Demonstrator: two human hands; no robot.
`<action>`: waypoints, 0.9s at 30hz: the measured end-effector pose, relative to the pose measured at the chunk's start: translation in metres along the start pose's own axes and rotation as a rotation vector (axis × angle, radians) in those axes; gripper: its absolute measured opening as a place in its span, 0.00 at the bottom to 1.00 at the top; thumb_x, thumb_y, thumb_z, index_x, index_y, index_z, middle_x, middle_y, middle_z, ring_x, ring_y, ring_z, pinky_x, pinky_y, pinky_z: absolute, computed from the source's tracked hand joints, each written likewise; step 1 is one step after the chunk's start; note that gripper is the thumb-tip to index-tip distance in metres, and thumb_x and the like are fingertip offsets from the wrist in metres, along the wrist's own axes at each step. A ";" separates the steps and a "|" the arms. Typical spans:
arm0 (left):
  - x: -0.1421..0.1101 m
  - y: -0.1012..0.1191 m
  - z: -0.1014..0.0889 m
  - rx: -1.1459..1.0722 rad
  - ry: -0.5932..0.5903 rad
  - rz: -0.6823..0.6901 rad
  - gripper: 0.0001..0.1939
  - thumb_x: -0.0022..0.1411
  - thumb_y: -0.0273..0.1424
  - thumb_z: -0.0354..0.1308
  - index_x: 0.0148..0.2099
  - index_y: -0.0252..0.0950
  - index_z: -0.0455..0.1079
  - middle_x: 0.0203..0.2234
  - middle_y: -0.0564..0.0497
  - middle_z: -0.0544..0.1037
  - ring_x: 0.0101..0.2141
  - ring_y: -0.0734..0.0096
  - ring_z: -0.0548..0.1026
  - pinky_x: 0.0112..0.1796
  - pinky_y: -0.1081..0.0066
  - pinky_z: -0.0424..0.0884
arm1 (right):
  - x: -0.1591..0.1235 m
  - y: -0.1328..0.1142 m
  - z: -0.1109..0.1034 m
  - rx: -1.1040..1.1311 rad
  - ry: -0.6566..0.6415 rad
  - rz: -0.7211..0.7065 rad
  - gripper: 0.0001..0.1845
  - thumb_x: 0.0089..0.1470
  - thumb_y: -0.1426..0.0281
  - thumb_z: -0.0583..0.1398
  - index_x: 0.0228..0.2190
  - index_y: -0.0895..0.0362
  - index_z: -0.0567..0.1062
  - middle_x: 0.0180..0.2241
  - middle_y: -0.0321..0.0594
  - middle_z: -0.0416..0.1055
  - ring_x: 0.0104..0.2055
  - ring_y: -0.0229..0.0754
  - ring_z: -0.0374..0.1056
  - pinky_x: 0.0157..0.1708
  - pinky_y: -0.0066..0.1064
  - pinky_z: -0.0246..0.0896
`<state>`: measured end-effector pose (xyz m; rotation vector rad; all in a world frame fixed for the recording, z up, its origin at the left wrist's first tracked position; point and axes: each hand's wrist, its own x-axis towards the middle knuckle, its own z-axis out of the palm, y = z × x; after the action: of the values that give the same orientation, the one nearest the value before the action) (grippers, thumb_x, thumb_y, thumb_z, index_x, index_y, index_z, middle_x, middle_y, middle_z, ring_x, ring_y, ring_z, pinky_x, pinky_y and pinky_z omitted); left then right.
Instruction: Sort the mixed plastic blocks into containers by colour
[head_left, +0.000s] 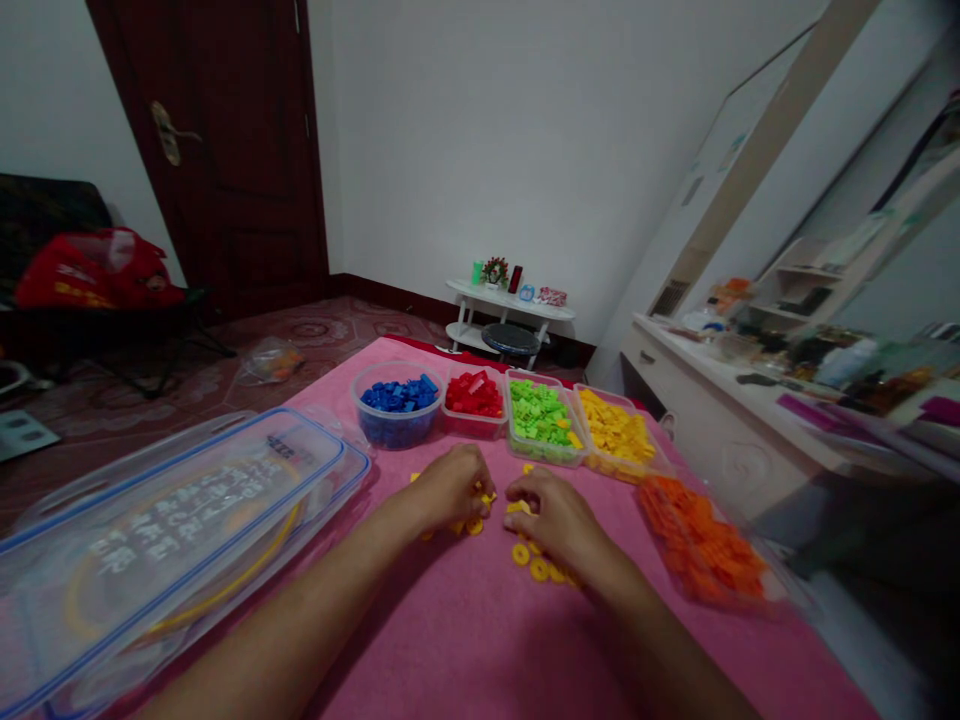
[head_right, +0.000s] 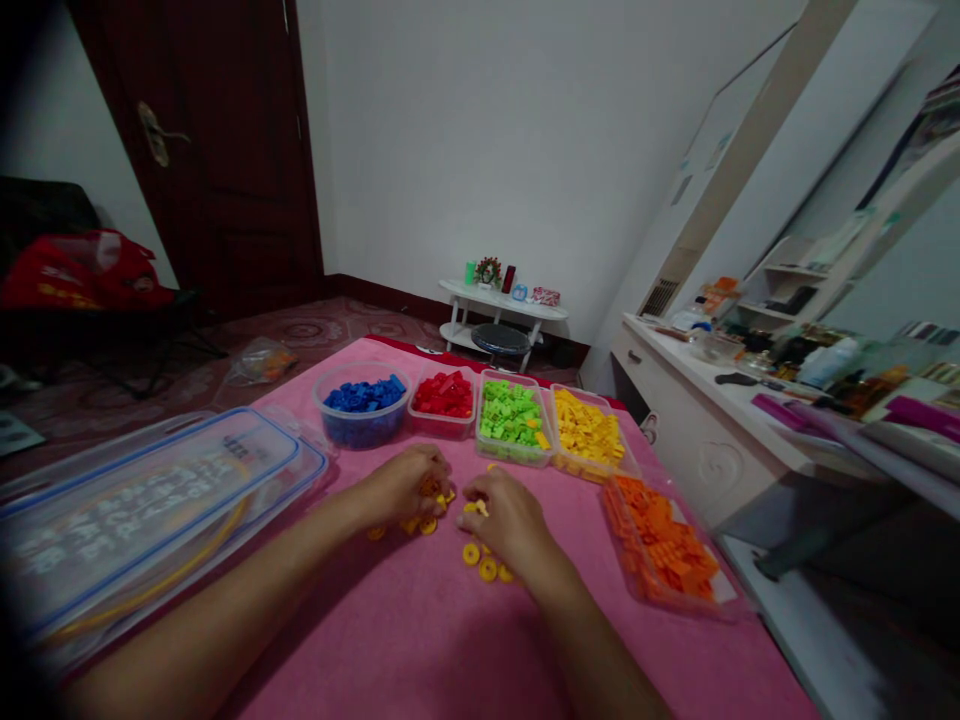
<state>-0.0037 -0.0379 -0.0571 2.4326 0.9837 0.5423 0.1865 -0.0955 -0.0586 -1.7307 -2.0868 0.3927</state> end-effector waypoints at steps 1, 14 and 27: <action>0.001 0.000 0.001 -0.006 0.009 -0.022 0.08 0.45 0.28 0.65 0.32 0.37 0.79 0.32 0.46 0.78 0.37 0.64 0.73 0.38 0.72 0.66 | -0.003 -0.005 0.004 -0.027 -0.004 -0.001 0.10 0.43 0.68 0.64 0.32 0.54 0.78 0.34 0.38 0.73 0.35 0.40 0.68 0.33 0.27 0.57; -0.009 -0.003 -0.054 0.421 0.043 -0.467 0.14 0.52 0.24 0.55 0.39 0.40 0.78 0.37 0.42 0.79 0.40 0.55 0.76 0.36 0.66 0.68 | 0.022 -0.027 0.013 -0.175 0.026 0.056 0.14 0.52 0.66 0.60 0.42 0.52 0.75 0.40 0.40 0.76 0.43 0.44 0.70 0.38 0.30 0.55; -0.019 0.002 -0.061 0.457 -0.210 -0.466 0.10 0.46 0.32 0.62 0.33 0.36 0.79 0.33 0.40 0.80 0.35 0.53 0.77 0.33 0.67 0.69 | 0.017 -0.028 0.023 -0.047 0.077 0.122 0.20 0.45 0.66 0.65 0.43 0.55 0.73 0.35 0.43 0.76 0.39 0.46 0.70 0.35 0.30 0.56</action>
<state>-0.0467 -0.0373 -0.0095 2.4315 1.6532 -0.1119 0.1487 -0.0834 -0.0642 -1.8758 -1.9575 0.3087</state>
